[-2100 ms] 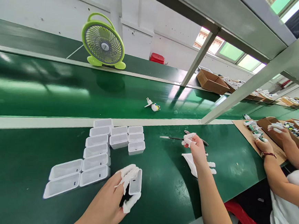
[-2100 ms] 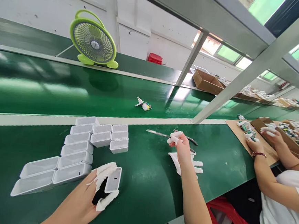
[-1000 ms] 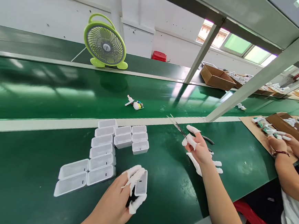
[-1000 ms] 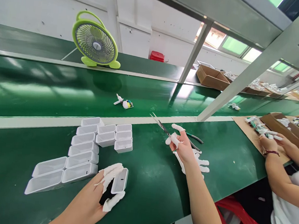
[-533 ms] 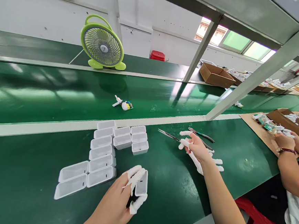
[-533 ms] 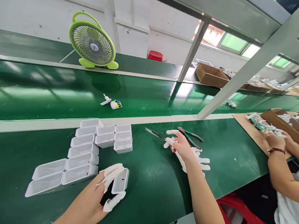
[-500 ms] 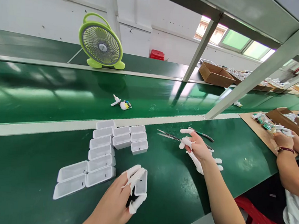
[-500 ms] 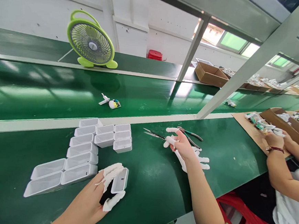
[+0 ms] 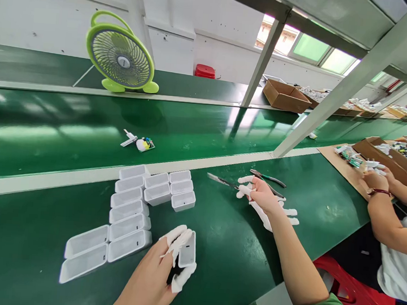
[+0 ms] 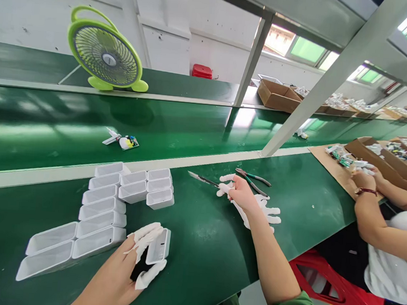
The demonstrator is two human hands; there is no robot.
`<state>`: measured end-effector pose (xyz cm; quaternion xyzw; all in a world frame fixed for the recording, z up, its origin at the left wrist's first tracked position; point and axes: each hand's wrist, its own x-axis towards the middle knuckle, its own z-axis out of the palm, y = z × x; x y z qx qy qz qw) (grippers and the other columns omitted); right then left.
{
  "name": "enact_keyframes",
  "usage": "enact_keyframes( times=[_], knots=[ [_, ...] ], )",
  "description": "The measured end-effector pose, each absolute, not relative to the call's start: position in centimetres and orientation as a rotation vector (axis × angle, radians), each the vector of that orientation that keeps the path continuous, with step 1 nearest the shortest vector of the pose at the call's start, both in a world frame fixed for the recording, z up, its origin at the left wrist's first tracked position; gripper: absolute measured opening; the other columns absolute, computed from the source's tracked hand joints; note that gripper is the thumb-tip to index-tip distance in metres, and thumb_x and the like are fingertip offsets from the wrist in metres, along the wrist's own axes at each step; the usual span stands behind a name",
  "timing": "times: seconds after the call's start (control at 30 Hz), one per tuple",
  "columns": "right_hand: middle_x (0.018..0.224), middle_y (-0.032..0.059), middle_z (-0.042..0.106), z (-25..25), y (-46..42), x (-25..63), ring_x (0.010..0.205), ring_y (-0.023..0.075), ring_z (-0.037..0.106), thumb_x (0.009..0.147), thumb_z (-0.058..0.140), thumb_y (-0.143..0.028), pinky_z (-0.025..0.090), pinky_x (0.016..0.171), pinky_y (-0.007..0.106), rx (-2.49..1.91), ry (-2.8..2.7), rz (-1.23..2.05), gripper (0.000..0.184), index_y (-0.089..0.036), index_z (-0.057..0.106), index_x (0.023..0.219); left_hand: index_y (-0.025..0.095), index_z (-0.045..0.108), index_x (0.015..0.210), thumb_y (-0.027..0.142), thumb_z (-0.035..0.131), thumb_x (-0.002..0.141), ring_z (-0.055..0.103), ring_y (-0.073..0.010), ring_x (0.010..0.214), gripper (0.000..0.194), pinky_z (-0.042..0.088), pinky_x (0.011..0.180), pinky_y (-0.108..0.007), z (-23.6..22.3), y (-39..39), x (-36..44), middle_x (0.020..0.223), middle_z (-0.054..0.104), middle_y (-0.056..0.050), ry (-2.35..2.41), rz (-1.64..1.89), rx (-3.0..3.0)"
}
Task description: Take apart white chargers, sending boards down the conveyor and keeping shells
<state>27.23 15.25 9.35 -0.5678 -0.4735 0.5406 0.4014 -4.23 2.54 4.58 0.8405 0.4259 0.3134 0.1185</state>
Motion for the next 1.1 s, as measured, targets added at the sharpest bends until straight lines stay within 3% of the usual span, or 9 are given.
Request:
enact_keyframes(
  times=[0.2,0.3,0.5,0.7,0.9,1.1],
  knots=[
    [0.068,0.0029,0.071,9.2,15.7,27.6,0.048,0.0104,0.044,0.065,0.078,-0.052,0.027,0.047,0.026,-1.414,-1.169,1.311,0.045,-0.021,0.071,0.096,0.017,0.044,0.144,0.023,0.05,0.097,0.064,-0.0301,0.118,0.047,0.061,0.089,-0.039,4.9,2.6,-4.1,0.128,0.06,-0.02,1.258,0.896,2.492],
    [0.065,0.0045,0.072,9.3,15.5,27.3,0.048,0.0103,0.044,0.063,0.082,-0.041,0.03,0.047,0.025,-1.484,-1.206,1.354,0.035,-0.018,0.072,0.087,0.018,0.043,0.144,0.024,0.051,0.098,0.061,-0.0316,0.123,0.047,0.06,0.09,-0.04,4.9,2.6,-4.1,0.127,0.061,-0.019,1.253,0.908,2.508],
    [0.064,0.0064,0.073,9.8,14.9,26.6,0.05,0.0114,0.049,0.065,0.084,-0.033,0.035,0.05,0.025,-1.492,-1.264,1.507,0.036,-0.015,0.074,0.094,0.016,0.045,0.141,0.022,0.05,0.098,0.061,-0.0316,0.121,0.044,0.06,0.09,-0.04,4.8,2.6,-4.2,0.129,0.059,-0.021,1.251,0.895,2.519],
    [0.07,0.0012,0.07,9.8,15.0,27.2,0.053,0.0107,0.049,0.063,0.081,-0.054,0.034,0.051,0.026,-1.33,-1.135,1.441,0.049,-0.023,0.072,0.1,0.017,0.044,0.143,0.023,0.05,0.098,0.063,-0.0295,0.117,0.046,0.06,0.09,-0.038,5.1,2.6,-4.1,0.129,0.06,-0.02,1.261,0.882,2.514],
    [0.07,0.0076,0.071,9.9,15.0,26.8,0.05,0.0095,0.049,0.062,0.087,-0.051,0.033,0.048,0.026,-1.368,-1.145,1.549,0.04,-0.015,0.075,0.077,0.015,0.044,0.142,0.025,0.049,0.099,0.062,-0.0295,0.118,0.044,0.06,0.089,-0.037,5.0,2.7,-4.1,0.127,0.059,-0.021,1.256,0.869,2.528],
    [0.062,0.0054,0.069,9.4,15.0,26.2,0.048,0.0092,0.047,0.066,0.083,-0.057,0.031,0.046,0.025,-1.389,-1.182,1.561,0.043,-0.016,0.072,0.066,0.014,0.045,0.14,0.024,0.047,0.099,0.063,-0.0285,0.116,0.041,0.061,0.088,-0.038,5.2,2.6,-4.1,0.125,0.059,-0.021,1.257,0.84,2.566]
  ],
)
